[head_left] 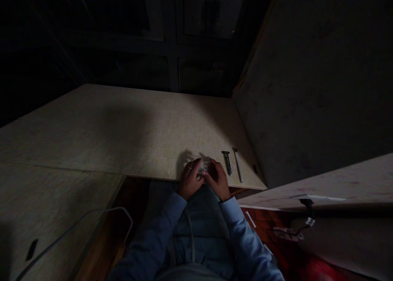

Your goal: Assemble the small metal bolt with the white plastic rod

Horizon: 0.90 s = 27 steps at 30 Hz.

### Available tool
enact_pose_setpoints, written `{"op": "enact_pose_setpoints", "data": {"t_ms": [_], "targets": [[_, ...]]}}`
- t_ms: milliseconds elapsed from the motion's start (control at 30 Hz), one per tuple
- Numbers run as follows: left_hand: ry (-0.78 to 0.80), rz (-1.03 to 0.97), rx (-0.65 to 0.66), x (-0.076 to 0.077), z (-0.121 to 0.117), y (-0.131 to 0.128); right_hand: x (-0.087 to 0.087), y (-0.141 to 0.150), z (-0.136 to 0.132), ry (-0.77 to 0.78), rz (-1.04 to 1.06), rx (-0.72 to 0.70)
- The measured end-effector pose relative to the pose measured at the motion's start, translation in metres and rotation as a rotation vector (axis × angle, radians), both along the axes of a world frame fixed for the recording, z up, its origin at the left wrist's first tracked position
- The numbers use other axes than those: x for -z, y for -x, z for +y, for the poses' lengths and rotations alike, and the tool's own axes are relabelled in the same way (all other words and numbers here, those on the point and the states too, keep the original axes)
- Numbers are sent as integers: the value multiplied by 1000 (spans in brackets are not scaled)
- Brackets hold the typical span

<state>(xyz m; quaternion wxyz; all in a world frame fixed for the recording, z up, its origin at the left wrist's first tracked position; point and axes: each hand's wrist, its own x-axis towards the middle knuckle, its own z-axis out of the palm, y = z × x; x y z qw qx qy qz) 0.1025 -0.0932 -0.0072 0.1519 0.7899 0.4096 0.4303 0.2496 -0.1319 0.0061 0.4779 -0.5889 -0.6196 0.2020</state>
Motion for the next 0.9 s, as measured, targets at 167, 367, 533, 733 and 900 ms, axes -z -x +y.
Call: {"op": "enact_pose_setpoints", "data": {"t_ms": [167,367,533,733,900], "targets": [[-69,0,30,7,-8,-5,4,14,-3,25,-39,13],[-20,22,29,11,-6,1,-9,13,-7,31,-127,70],[16,58,-10,12,-2,5,-24,-9,-10,-4,-152,166],[-47,144,0,11,3,6,-33,-75,-13,33,-307,323],[-114,155,-1,9,4,6,-32,-138,-6,264,-543,498]]}}
